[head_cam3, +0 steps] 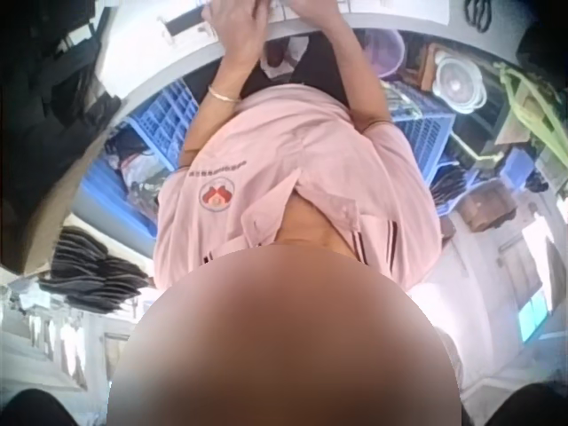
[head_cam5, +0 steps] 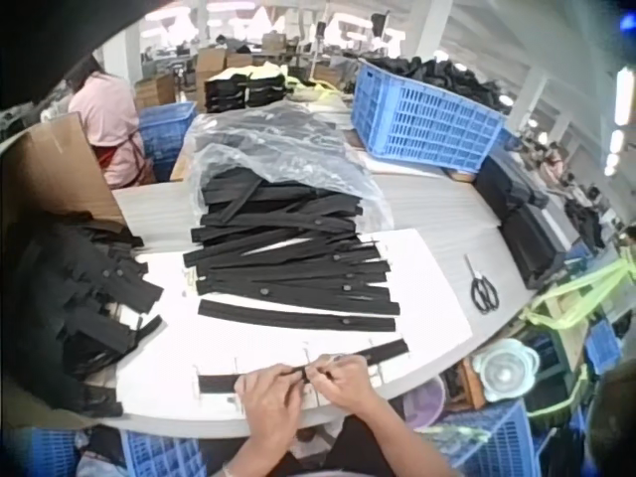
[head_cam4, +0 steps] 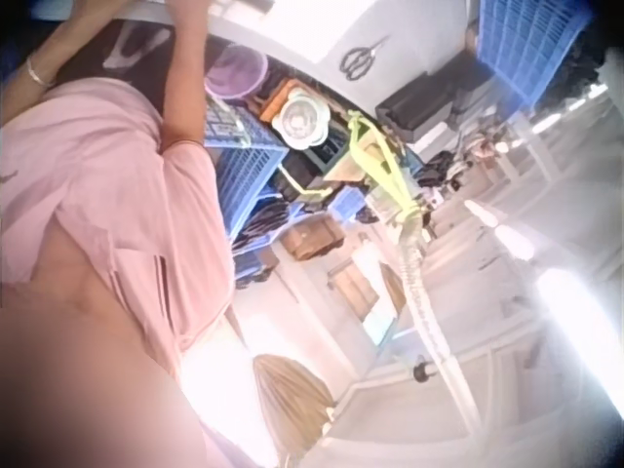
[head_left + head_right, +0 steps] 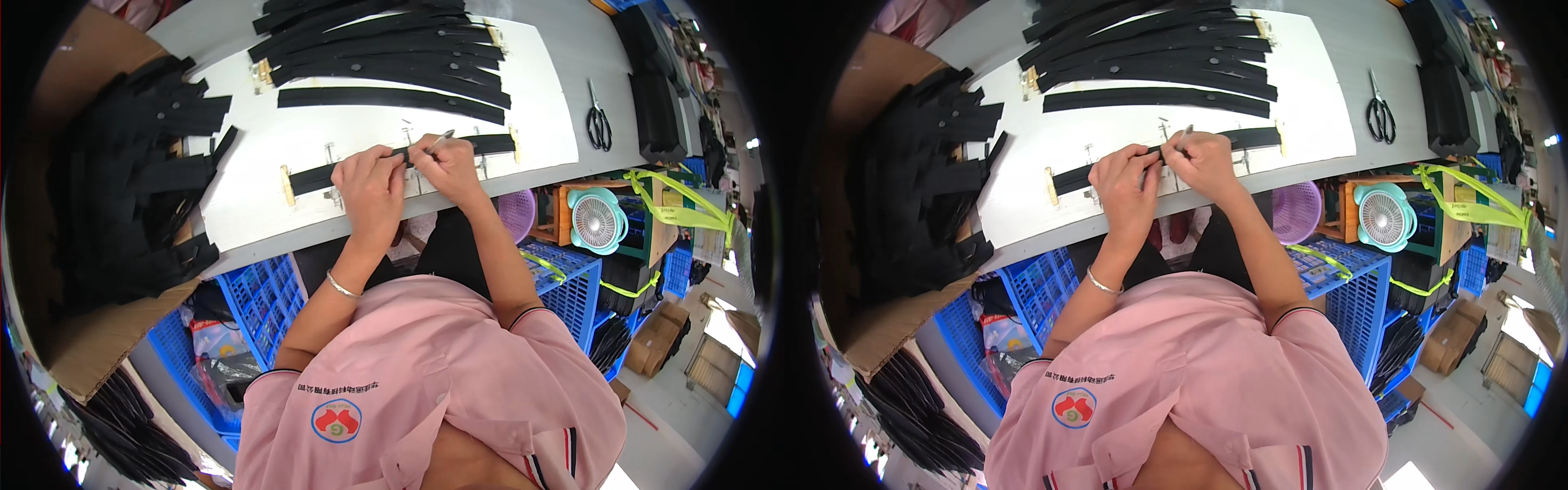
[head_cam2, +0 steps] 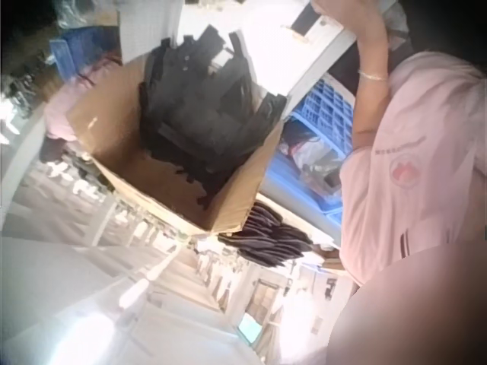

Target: The recorder uses a pen and a template to mark specific intervals on black zipper strips for production.

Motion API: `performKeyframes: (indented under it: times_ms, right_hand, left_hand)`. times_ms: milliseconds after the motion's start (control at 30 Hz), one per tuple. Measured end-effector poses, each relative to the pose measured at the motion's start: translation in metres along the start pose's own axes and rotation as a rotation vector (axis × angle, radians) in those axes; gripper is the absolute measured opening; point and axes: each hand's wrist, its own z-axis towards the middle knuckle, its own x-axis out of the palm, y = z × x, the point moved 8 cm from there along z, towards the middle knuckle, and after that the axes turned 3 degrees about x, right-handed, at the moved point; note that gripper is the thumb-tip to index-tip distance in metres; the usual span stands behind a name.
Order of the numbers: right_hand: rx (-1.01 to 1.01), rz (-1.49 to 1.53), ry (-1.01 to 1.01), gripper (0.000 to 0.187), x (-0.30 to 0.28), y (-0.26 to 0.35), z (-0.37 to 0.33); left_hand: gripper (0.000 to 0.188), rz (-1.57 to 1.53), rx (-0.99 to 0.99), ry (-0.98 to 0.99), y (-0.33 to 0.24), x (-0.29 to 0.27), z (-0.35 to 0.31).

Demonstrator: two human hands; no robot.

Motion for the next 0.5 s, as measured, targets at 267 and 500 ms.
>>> performKeyframes:
  times_ms: [267,500]
  right_hand:
    - [0.255,0.387,-0.153,0.017,-0.065,-0.024,-0.015]
    - [0.262,0.175,-0.21,0.021,-0.099,-0.069,-0.018]
  left_hand:
    - [0.013,0.071,-0.003,0.032,-0.001,-0.002,-0.001]
    - [0.014,0.101,0.002,0.059,-0.014,0.011,0.003]
